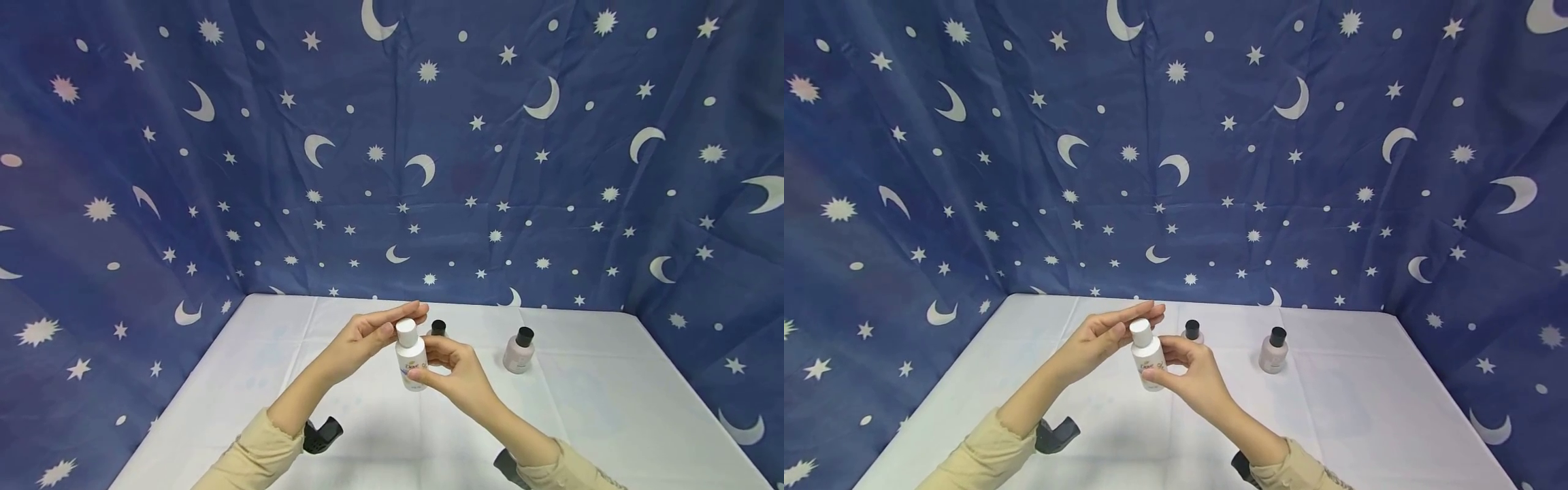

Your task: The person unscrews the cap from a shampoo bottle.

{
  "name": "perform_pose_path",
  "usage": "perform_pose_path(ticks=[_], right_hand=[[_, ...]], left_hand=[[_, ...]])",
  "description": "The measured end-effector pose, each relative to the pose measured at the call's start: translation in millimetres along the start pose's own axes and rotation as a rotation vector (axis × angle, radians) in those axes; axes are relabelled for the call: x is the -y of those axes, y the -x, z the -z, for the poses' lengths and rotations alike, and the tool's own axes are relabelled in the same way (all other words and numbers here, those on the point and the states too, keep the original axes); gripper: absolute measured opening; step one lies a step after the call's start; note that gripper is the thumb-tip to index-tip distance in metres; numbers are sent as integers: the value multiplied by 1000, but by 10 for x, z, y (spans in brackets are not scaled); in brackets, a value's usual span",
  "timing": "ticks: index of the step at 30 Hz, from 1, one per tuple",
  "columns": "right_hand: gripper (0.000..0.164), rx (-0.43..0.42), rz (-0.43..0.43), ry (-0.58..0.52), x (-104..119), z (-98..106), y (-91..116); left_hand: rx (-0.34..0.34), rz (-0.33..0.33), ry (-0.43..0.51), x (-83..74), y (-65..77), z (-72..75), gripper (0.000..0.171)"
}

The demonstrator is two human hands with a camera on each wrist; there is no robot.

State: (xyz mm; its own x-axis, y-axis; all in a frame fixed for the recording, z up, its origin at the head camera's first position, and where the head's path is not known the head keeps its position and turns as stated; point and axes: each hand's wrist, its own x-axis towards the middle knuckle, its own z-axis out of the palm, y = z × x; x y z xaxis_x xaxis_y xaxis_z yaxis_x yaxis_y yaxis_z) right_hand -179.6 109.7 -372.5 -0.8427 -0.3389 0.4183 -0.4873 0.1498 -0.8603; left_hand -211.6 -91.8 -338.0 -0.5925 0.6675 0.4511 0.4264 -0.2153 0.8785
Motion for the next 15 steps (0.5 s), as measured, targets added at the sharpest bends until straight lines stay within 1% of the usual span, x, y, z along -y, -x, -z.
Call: perform_pose_path(ticks=[3, 10, 15], right_hand=[[35, 3, 3, -1, -3, -6, 9], [36, -9, 4, 10, -4, 1, 12], [37, -9, -2, 9, 3, 7, 8]], left_hand=[[6, -7, -13, -10, 8, -8, 46], [-89, 7, -29, -26, -5, -40, 42], [-131, 5, -28, -29, 1, -47, 43]])
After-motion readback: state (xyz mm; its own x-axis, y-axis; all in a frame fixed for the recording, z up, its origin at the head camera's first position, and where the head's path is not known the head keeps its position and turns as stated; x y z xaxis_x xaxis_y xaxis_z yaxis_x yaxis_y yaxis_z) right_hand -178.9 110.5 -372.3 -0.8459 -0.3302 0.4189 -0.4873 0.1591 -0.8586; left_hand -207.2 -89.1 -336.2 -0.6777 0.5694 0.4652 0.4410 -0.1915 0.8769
